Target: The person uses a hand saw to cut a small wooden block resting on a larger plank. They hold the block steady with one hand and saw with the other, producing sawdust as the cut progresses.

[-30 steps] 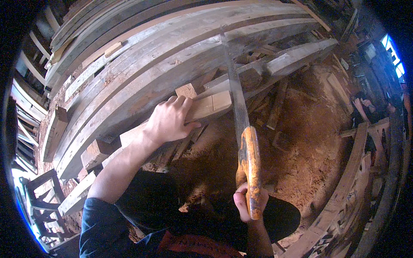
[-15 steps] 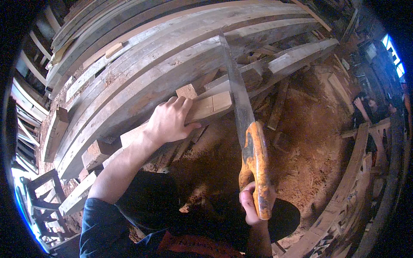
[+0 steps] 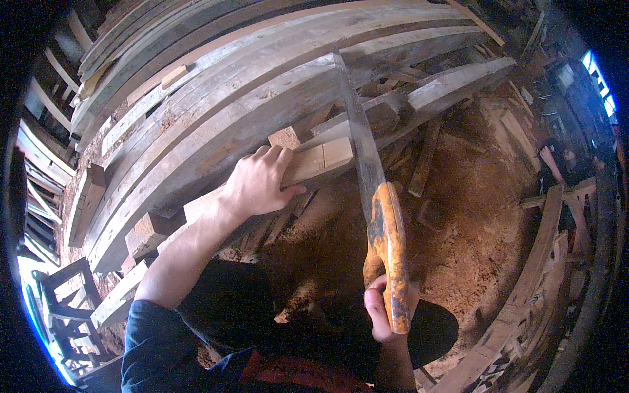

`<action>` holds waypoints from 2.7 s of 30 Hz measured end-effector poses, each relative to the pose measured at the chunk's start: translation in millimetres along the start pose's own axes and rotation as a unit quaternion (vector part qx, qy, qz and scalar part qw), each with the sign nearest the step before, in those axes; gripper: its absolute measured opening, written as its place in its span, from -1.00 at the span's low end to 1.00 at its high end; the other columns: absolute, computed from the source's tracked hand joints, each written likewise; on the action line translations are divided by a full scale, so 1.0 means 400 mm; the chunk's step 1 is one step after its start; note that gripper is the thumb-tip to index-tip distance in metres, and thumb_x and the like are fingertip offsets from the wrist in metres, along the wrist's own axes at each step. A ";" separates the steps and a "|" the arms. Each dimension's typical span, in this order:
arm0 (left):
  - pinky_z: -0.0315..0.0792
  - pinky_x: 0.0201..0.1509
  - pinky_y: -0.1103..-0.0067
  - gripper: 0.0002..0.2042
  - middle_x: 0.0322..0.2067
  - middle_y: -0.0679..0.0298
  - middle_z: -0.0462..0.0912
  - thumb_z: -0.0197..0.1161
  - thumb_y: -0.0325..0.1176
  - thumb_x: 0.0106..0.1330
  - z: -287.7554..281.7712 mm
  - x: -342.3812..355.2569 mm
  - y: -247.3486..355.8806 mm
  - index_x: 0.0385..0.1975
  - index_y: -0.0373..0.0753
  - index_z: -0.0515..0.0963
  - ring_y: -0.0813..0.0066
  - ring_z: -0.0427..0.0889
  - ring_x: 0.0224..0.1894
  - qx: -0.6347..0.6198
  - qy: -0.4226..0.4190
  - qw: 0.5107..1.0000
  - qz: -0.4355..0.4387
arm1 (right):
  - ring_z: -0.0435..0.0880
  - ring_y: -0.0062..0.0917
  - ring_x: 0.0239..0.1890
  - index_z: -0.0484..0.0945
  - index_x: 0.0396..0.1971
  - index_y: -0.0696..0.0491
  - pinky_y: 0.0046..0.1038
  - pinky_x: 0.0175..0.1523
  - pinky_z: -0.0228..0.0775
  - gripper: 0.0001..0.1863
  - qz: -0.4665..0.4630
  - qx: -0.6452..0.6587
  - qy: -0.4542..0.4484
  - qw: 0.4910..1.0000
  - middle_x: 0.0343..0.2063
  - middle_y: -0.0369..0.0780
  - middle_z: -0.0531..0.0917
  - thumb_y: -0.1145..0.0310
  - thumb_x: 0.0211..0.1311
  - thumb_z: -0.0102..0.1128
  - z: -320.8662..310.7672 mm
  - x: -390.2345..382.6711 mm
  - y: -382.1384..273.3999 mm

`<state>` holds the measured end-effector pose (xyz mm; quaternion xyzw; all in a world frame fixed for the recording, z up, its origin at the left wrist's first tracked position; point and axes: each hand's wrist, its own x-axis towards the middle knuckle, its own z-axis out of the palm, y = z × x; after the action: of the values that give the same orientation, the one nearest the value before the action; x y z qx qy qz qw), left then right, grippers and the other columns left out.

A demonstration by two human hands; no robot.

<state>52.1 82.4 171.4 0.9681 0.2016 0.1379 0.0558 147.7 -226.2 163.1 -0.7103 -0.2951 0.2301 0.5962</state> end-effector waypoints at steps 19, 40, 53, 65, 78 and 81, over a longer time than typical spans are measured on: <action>0.60 -0.17 0.37 -0.50 -0.27 0.08 0.56 0.36 -0.12 0.04 -0.020 -0.029 -0.007 -0.10 -0.35 0.49 0.15 0.62 -0.17 0.004 -0.016 1.000 0.019 | 0.48 -0.59 -0.56 0.48 -0.40 0.15 -0.55 -0.40 0.31 -0.74 0.071 0.104 0.002 0.992 -0.61 -0.30 0.52 0.31 0.04 0.32 -0.003 0.008 -0.020; 0.57 -0.26 0.31 -0.59 -0.35 0.10 0.51 0.27 -0.03 0.23 -0.038 -0.041 -0.002 -0.19 -0.30 0.53 0.12 0.63 -0.28 -0.062 0.028 0.997 -0.029 | 0.44 -0.62 -0.65 0.47 -0.46 0.15 -0.58 -0.49 0.26 -0.72 0.031 0.090 -0.007 0.995 -0.69 -0.30 0.49 0.24 0.11 0.28 0.000 0.009 -0.001; 0.50 -0.11 0.28 -0.59 -0.35 0.02 0.53 0.21 -0.04 0.29 -0.026 -0.038 -0.007 -0.25 -0.36 0.55 0.06 0.56 -0.19 -0.053 0.051 0.997 -0.032 | 0.45 -0.62 -0.61 0.47 -0.47 0.13 -0.58 -0.46 0.28 -0.76 0.048 0.088 -0.016 0.995 -0.67 -0.30 0.50 0.29 0.08 0.28 -0.004 0.005 0.012; 0.50 -0.13 0.29 -0.54 -0.38 0.03 0.54 0.20 0.02 0.29 -0.029 -0.035 -0.010 -0.27 -0.38 0.47 0.07 0.58 -0.22 -0.027 0.040 0.999 -0.017 | 0.46 -0.58 -0.59 0.39 -0.30 0.13 -0.56 -0.44 0.32 -0.76 0.019 0.151 -0.037 0.988 -0.61 -0.27 0.50 0.37 0.15 0.24 -0.001 -0.004 0.036; 0.55 -0.21 0.29 -0.53 -0.37 0.02 0.56 0.17 0.02 0.31 -0.012 -0.032 -0.013 -0.25 -0.39 0.44 0.09 0.60 -0.21 0.006 0.031 0.999 -0.018 | 0.33 -0.55 -0.60 0.24 -0.22 0.04 -0.48 -0.48 0.27 -0.72 -0.076 0.257 -0.076 0.961 -0.55 -0.26 0.35 0.19 0.38 0.06 0.005 0.010 0.059; 0.55 -0.21 0.30 -0.53 -0.37 0.02 0.57 0.17 0.02 0.31 -0.009 -0.036 -0.020 -0.25 -0.39 0.44 0.10 0.60 -0.22 0.001 0.049 0.999 -0.013 | 0.38 -0.56 -0.62 0.32 -0.22 0.08 -0.53 -0.51 0.25 -0.80 -0.061 0.167 -0.105 0.978 -0.52 -0.23 0.45 0.45 0.22 0.12 -0.005 0.000 0.036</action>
<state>35.5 84.1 170.1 0.9574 0.2171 0.1845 0.0463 151.2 -229.1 149.1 -0.5532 -0.3567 0.3128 0.6847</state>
